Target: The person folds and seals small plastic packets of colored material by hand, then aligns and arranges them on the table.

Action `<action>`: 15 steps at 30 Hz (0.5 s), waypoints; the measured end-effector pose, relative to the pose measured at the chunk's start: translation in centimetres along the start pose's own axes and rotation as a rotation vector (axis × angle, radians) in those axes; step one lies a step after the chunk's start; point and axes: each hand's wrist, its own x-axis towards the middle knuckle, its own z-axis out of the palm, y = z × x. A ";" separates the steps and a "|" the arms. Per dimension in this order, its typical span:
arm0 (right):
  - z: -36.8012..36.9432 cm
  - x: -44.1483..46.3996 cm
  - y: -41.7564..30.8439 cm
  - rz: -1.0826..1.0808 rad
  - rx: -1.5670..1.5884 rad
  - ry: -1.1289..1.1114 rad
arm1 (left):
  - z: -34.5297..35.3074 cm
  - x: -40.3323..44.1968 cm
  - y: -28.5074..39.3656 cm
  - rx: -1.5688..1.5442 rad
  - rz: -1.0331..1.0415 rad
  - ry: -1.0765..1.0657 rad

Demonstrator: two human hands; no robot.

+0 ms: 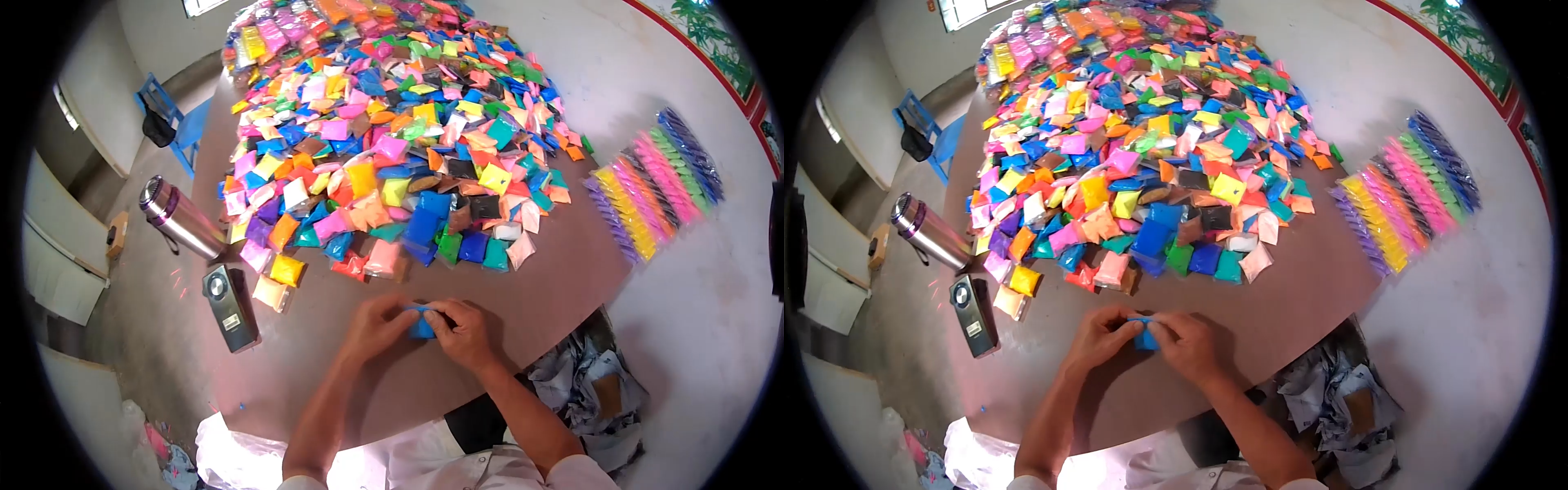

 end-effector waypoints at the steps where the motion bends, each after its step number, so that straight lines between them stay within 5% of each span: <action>1: 0.1 0.1 -0.2 -0.016 -0.005 -0.005 | 0.0 -0.1 -0.2 0.005 0.029 0.016; 15: 0.5 -0.6 0.1 0.039 0.099 -0.019 | 0.2 -0.5 0.0 -0.067 0.026 0.018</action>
